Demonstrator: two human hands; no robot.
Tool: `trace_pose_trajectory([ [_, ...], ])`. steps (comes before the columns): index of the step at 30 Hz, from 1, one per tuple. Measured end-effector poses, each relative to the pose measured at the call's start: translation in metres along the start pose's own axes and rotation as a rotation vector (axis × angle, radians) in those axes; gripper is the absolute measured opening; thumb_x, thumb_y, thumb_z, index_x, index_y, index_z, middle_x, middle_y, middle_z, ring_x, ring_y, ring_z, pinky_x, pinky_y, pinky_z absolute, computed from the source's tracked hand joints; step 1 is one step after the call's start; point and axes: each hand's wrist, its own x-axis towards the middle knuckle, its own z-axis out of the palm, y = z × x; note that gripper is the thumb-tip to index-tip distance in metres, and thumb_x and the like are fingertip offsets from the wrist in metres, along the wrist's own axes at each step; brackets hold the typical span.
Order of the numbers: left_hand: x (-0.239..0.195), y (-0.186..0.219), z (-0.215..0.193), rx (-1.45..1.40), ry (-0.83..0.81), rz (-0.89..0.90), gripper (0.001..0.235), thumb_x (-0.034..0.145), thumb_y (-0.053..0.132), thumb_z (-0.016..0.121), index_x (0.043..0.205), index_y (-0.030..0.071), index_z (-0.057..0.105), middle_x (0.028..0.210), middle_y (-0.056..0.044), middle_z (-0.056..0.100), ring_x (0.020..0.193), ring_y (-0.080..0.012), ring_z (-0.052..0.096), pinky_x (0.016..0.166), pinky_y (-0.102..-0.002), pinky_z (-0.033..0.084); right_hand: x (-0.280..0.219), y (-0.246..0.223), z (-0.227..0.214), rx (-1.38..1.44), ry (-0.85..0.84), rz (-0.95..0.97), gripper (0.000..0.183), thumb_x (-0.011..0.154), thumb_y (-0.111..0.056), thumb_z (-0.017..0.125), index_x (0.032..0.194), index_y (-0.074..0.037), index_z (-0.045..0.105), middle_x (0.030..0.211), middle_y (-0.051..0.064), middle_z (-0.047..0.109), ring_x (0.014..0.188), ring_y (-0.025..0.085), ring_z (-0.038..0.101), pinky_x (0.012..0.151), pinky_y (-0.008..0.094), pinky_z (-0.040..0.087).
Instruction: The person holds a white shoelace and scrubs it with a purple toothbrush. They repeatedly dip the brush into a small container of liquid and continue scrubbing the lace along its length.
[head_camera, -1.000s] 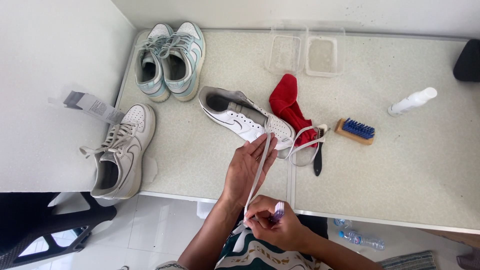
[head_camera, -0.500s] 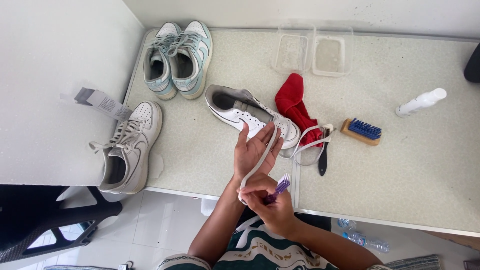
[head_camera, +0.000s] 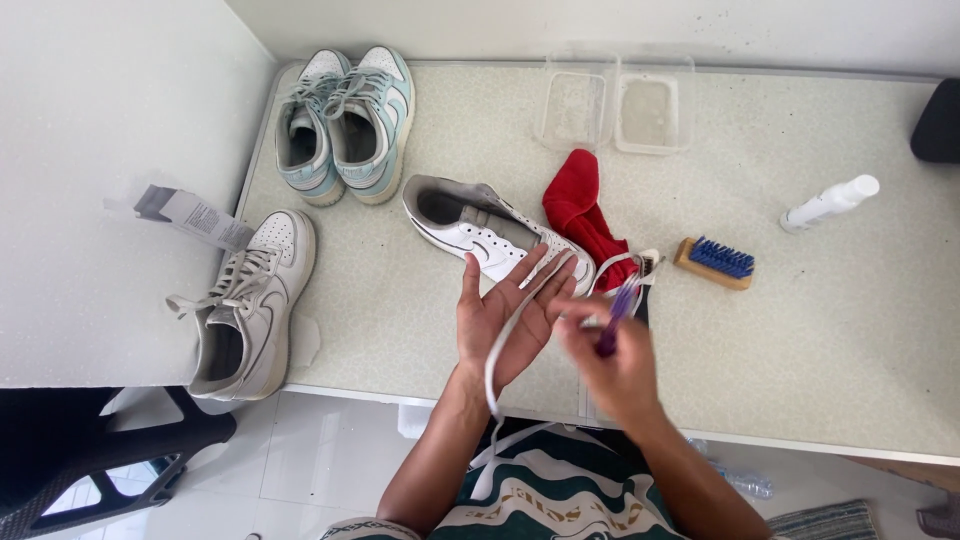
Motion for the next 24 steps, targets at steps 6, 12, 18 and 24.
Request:
trace_pose_trajectory([
  [6, -0.007, -0.009, 0.013, -0.027, -0.056, -0.075, 0.102, 0.091, 0.074, 0.047, 0.151, -0.007, 0.032, 0.152, -0.031, 0.032, 0.145, -0.0420, 0.034, 0.121, -0.049, 0.032, 0.047, -0.027, -0.015, 0.264, 0.069, 0.184, 0.044, 0.106, -0.017, 0.051, 0.149, -0.010, 0.046, 0.072, 0.001, 0.050, 0.037, 0.002, 0.038, 0.033, 0.016, 0.030],
  [12, -0.005, -0.006, 0.011, 0.078, -0.126, -0.086, 0.098, 0.092, 0.071, 0.048, 0.150, -0.007, 0.033, 0.151, -0.031, 0.033, 0.143, -0.0432, 0.036, 0.122, -0.048, 0.032, 0.051, 0.017, -0.026, 0.336, 0.052, 0.193, 0.032, 0.104, -0.007, 0.048, 0.129, -0.004, 0.067, 0.058, -0.003, 0.037, 0.035, 0.002, 0.034, 0.032, 0.018, 0.027],
  [18, -0.011, 0.005, -0.005, 0.522, -0.268, -0.066, 0.089, 0.087, 0.040, 0.070, 0.154, -0.004, 0.031, 0.154, -0.030, 0.035, 0.144, -0.0417, 0.037, 0.121, -0.044, 0.032, 0.068, -0.028, -0.053, -0.288, -0.137, -0.002, 0.018, 0.095, -0.012, 0.070, 0.109, -0.008, 0.080, 0.049, 0.007, 0.051, 0.045, 0.011, 0.042, 0.043, 0.026, 0.034],
  [24, -0.018, 0.007, -0.013, 1.027, -0.362, -0.006, 0.055, 0.101, 0.003, 0.044, 0.155, 0.005, 0.034, 0.138, -0.027, 0.056, 0.109, -0.0397, 0.067, 0.088, -0.046, 0.061, 0.092, -0.062, -0.065, -0.403, -0.326, 0.078, 0.006, 0.086, -0.005, 0.072, 0.086, -0.005, 0.078, 0.050, 0.005, 0.052, 0.048, 0.013, 0.043, 0.046, 0.027, 0.035],
])
